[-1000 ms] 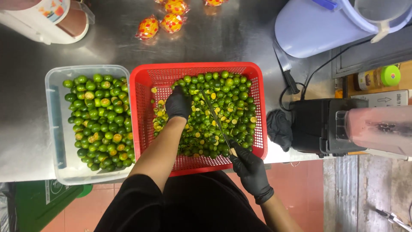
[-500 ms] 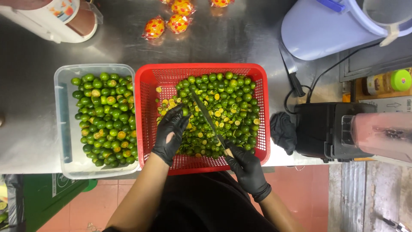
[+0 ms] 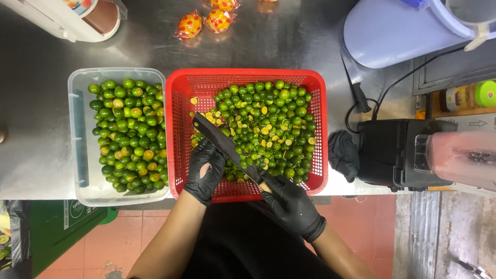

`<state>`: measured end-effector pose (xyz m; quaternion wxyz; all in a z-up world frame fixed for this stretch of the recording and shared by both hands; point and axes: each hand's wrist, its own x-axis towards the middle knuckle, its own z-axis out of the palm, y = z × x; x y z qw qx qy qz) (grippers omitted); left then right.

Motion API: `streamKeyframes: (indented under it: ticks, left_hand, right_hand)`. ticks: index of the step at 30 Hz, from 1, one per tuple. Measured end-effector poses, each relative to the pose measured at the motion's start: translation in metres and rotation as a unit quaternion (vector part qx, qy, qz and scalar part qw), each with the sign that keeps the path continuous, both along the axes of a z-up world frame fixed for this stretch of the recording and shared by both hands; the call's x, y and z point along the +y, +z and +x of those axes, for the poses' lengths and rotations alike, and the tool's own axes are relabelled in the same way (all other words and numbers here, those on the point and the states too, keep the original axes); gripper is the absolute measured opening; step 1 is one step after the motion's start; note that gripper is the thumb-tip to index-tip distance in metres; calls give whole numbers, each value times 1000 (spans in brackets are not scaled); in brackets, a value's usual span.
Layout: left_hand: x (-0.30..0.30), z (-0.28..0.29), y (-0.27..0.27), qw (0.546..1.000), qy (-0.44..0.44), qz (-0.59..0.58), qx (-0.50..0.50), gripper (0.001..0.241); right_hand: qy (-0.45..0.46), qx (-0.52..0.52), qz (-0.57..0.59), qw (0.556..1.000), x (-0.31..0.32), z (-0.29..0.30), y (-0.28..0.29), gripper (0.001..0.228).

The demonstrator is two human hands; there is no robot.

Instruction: Cutting small green citrus fruits (calamansi) in half and sorting them from a plastic container into a red basket.

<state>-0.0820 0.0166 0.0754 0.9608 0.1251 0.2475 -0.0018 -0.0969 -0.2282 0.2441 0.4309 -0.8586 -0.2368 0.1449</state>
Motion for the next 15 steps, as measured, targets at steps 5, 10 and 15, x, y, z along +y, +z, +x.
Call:
streamKeyframes:
  ticks: [5, 10, 15]
  left_hand:
    - [-2, -7, 3, 999, -18, 24, 18, 23]
    - [-14, -18, 1, 995, -30, 98, 6, 23]
    - [23, -28, 62, 952, -8, 300, 51, 26]
  right_hand:
    - [-15, 48, 5, 999, 5, -2, 1, 47]
    - [-24, 41, -13, 999, 15, 5, 5, 48]
    - [-3, -48, 24, 999, 28, 13, 17, 49]
